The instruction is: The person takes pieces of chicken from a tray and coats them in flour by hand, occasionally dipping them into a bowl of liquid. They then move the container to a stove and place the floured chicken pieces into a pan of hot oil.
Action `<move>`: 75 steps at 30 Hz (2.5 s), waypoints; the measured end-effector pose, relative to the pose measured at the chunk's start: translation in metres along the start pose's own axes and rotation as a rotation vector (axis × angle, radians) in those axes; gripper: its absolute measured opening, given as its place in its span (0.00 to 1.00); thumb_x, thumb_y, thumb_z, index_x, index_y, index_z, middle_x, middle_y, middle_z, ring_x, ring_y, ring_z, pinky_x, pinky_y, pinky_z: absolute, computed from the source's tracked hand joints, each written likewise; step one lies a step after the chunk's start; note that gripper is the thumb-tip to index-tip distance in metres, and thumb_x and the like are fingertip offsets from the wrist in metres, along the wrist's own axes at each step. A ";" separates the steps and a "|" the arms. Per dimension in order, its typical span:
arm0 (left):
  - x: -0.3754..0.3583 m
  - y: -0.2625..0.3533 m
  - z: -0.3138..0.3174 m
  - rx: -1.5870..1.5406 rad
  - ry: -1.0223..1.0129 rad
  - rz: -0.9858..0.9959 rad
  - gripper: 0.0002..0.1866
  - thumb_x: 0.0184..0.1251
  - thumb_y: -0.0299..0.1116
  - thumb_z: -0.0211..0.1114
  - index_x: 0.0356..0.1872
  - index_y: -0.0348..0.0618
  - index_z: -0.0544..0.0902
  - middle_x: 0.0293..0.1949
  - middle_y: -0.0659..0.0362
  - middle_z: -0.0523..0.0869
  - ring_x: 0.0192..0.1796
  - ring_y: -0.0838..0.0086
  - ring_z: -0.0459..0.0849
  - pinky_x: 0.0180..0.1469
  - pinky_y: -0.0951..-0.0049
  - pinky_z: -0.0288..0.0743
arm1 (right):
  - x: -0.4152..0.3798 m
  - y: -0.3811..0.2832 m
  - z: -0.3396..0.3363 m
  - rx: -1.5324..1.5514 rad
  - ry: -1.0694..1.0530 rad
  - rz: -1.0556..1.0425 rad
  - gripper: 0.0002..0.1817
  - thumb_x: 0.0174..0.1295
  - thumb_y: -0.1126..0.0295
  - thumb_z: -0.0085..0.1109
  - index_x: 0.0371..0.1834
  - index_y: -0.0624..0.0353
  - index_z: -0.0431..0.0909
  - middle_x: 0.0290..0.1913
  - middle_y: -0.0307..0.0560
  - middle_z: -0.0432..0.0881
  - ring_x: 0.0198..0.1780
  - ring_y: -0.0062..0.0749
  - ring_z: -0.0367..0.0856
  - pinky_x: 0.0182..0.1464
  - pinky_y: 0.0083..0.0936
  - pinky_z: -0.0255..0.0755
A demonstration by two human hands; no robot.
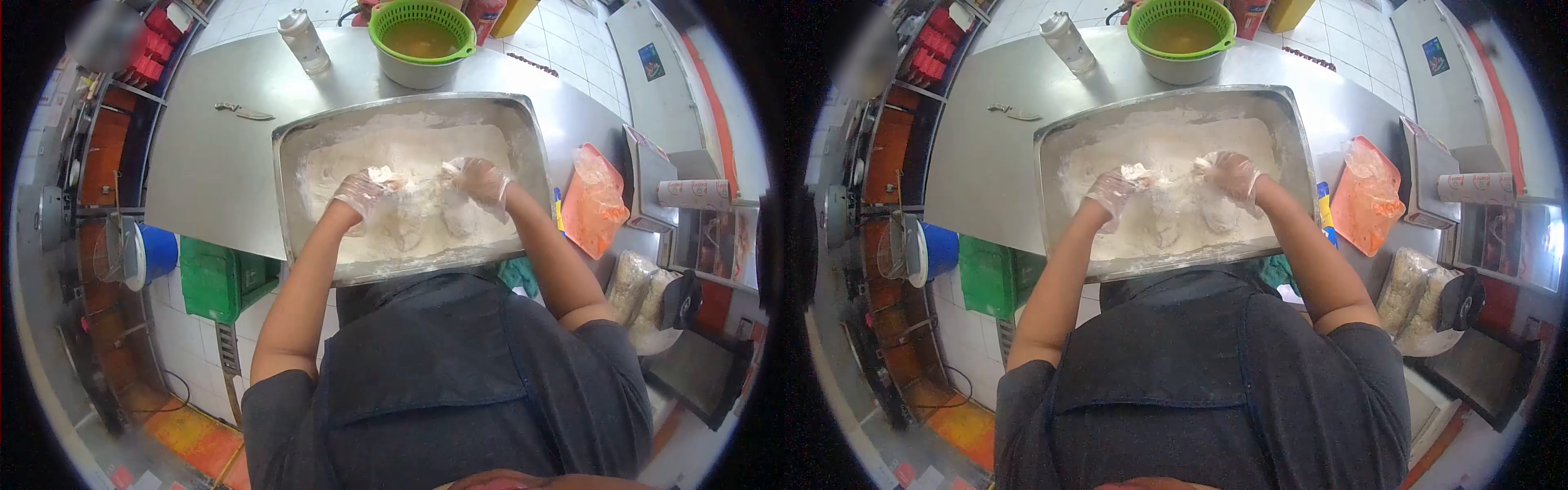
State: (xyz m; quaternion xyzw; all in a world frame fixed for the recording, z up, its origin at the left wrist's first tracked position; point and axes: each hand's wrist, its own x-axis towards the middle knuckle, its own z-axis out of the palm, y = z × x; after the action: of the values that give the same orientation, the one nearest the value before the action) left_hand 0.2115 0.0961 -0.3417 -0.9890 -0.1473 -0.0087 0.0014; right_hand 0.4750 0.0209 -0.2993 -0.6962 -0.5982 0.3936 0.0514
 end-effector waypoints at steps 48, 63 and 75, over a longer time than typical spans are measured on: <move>0.015 0.017 -0.064 -2.360 0.388 -0.872 0.12 0.61 0.24 0.56 0.46 0.40 0.75 0.44 0.57 0.80 0.46 0.69 0.79 0.48 0.71 0.75 | 0.017 0.011 0.005 0.958 -0.072 -0.178 0.14 0.51 0.65 0.63 0.32 0.67 0.80 0.28 0.42 0.80 0.30 0.23 0.76 0.34 0.21 0.70; -0.004 -0.002 -0.004 -1.278 0.028 -0.895 0.07 0.61 0.25 0.58 0.40 0.39 0.78 0.38 0.60 0.81 0.39 0.75 0.80 0.41 0.75 0.75 | -0.001 -0.025 0.018 1.591 -0.279 -0.023 0.12 0.56 0.74 0.58 0.41 0.68 0.75 0.40 0.46 0.79 0.40 0.26 0.79 0.43 0.21 0.76; -0.027 0.004 -0.019 -0.674 -0.084 -0.717 0.17 0.55 0.41 0.61 0.35 0.34 0.79 0.33 0.44 0.82 0.38 0.58 0.81 0.42 0.67 0.75 | -0.003 -0.041 0.015 1.115 -0.182 -0.012 0.14 0.56 0.66 0.60 0.40 0.66 0.78 0.36 0.42 0.80 0.36 0.26 0.78 0.40 0.22 0.72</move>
State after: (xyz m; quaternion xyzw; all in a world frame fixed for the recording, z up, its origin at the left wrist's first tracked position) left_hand 0.1867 0.0839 -0.3236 -0.8211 -0.4672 -0.0161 -0.3276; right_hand 0.4331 0.0240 -0.2862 -0.5236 -0.3058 0.7081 0.3620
